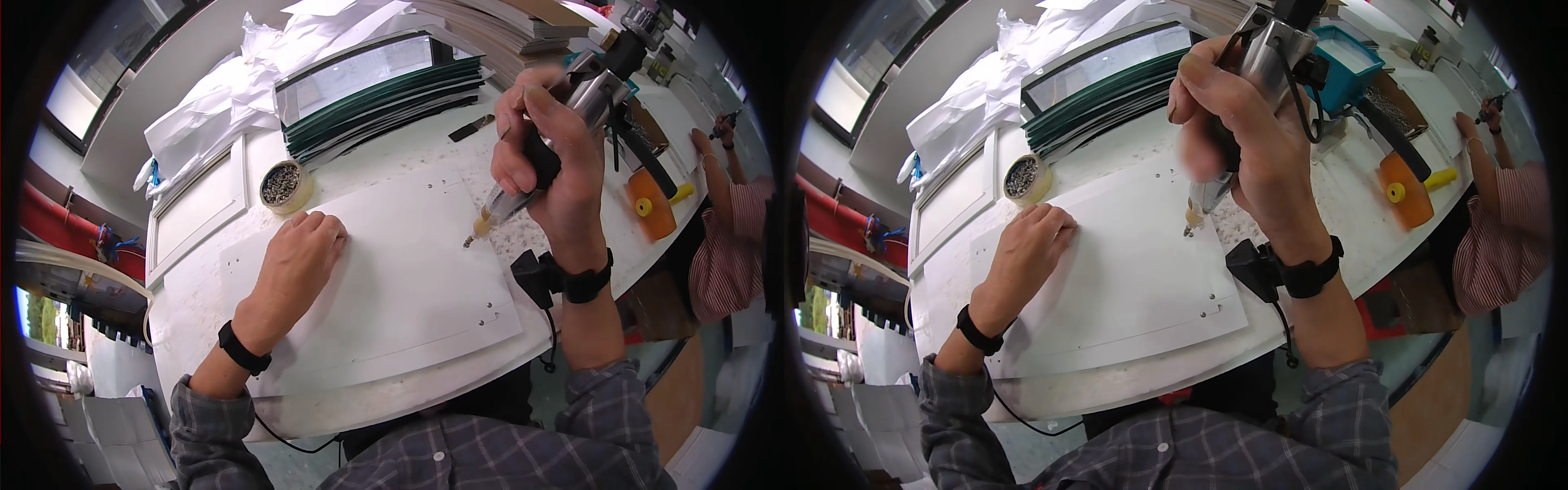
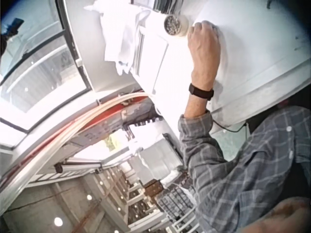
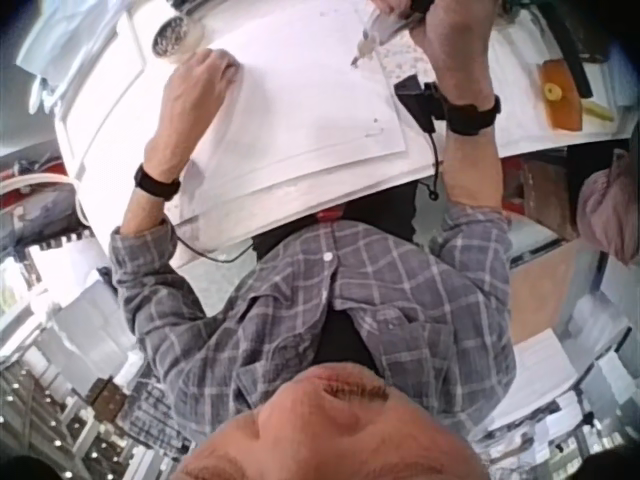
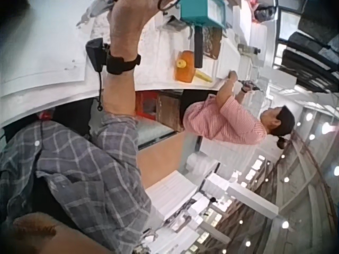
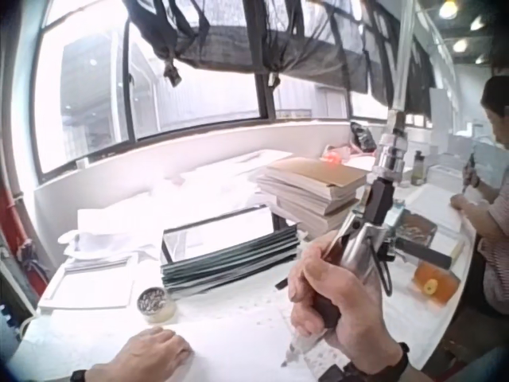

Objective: The person places a black rectangular panel onto a white frame on a workbench. They then pick up a white rectangular board and align it with the frame. Using a pneumatic screwdriver, the person drives multiple screws into the board to secure it to the frame.

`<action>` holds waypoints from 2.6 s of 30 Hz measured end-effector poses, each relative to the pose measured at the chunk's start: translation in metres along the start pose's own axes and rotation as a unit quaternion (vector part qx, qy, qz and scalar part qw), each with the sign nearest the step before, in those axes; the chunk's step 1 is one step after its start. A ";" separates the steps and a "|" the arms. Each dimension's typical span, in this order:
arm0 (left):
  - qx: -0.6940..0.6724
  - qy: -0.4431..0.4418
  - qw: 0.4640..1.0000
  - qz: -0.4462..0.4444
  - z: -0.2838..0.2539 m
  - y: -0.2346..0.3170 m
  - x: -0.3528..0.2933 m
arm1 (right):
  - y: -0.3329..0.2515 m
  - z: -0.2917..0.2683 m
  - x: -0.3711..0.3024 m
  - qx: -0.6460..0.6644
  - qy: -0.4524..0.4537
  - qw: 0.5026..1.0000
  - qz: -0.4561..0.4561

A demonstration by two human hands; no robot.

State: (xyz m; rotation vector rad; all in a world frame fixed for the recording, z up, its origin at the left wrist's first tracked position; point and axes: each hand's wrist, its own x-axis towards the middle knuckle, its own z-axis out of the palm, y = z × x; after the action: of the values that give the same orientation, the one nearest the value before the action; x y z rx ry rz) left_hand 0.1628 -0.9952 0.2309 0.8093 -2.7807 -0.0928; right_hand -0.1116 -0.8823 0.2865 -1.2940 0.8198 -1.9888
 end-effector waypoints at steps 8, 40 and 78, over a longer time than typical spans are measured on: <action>-0.340 -0.062 0.934 -0.093 0.011 0.049 0.010 | -0.005 -0.006 -0.002 0.107 0.047 0.993 0.011; -0.747 -0.132 0.621 -0.197 0.036 0.059 0.009 | 0.004 -0.005 -0.006 0.145 0.032 0.989 -0.014; -0.464 -0.028 0.881 -0.093 0.054 0.061 0.077 | 0.037 0.015 0.053 -0.101 -0.006 0.995 -0.019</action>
State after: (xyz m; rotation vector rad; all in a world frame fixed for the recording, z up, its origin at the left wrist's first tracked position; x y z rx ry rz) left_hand 0.0550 -0.9854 0.2027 0.7676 -2.2328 -1.3613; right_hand -0.1085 -0.9491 0.2917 -1.4438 1.0191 -1.9655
